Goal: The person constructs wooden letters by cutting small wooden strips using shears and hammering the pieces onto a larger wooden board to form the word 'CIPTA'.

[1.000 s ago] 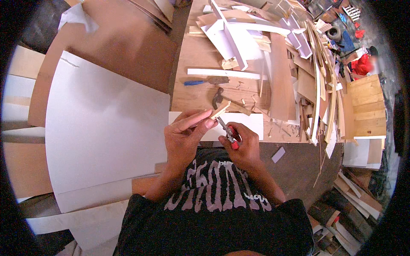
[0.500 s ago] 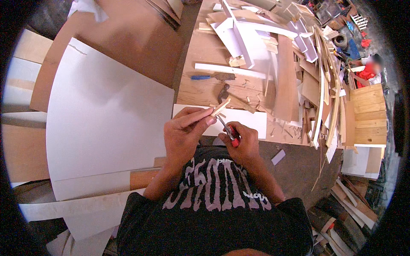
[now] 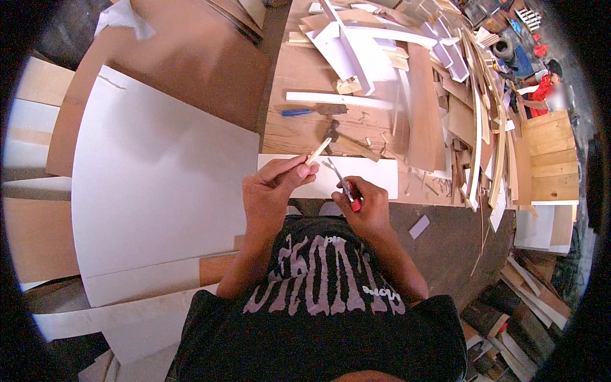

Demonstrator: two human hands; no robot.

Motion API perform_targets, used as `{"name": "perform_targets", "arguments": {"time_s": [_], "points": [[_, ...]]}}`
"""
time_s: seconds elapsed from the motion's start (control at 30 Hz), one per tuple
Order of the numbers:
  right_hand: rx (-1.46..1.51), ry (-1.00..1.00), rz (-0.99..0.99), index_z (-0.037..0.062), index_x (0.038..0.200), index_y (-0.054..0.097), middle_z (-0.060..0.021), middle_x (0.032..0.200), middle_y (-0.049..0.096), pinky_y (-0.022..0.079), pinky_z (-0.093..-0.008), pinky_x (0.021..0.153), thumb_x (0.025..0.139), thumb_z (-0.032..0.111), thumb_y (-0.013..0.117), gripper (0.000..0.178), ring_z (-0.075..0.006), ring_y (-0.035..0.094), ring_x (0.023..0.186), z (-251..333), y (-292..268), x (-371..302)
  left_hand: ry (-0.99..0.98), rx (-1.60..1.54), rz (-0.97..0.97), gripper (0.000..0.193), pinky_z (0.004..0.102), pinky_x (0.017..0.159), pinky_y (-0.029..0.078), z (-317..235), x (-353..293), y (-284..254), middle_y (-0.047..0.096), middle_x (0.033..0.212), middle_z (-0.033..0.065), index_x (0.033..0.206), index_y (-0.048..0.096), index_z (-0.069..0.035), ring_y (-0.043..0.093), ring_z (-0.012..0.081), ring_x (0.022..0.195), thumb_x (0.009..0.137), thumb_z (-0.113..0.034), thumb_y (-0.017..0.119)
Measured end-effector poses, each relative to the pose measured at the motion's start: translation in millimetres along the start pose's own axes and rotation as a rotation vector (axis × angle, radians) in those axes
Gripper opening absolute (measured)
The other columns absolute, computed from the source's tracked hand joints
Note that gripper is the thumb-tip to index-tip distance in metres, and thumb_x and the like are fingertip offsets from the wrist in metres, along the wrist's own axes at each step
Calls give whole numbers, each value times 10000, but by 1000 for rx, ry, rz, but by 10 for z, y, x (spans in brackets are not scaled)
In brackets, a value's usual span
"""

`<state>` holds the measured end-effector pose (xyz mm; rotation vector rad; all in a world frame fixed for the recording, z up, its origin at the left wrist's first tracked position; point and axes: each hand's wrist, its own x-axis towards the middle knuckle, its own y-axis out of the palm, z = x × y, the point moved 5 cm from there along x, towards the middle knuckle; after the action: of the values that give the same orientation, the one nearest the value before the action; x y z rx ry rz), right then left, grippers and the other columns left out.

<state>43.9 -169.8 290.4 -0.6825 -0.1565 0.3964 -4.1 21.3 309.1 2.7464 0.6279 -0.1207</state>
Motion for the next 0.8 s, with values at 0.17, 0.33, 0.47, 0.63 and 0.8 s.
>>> {"name": "perform_targets", "arguments": {"time_s": [0.17,0.33,0.47,0.63,0.8], "points": [[53,-74,12,14,1042,657,-170,911,690,562,-393,756,811,251,821,370,-318,696,812,103,9,-62,8,-29,16,213,370,873,632,18,4,-34,715,1033,216,1116,684,101,725,263,954,922,13,680],[25,-63,26,6,1032,657,-170,900,692,563,-395,756,800,254,833,382,-319,699,812,230,1,-50,28,-40,15,224,372,869,633,-26,-3,-70,716,1028,221,1109,686,101,724,270,954,903,15,704],[17,-71,26,0,1021,658,-170,887,697,565,-396,752,797,261,837,388,-322,702,799,272,37,-43,-5,-85,-7,233,365,862,635,-37,-9,-117,712,1018,233,1102,682,113,724,264,938,885,36,716],[35,-105,-15,-11,1010,682,-145,806,681,533,-363,676,785,202,840,348,-250,655,682,298,107,-28,-69,-39,-30,241,346,853,635,-103,-33,-167,712,1011,230,1091,678,129,725,255,907,871,44,728],[38,-87,0,-5,996,682,-142,783,670,529,-365,665,784,211,845,343,-253,647,672,366,140,0,-65,65,-68,308,371,827,624,-96,-30,-241,710,991,225,1066,677,133,726,303,891,822,-33,765]]}}
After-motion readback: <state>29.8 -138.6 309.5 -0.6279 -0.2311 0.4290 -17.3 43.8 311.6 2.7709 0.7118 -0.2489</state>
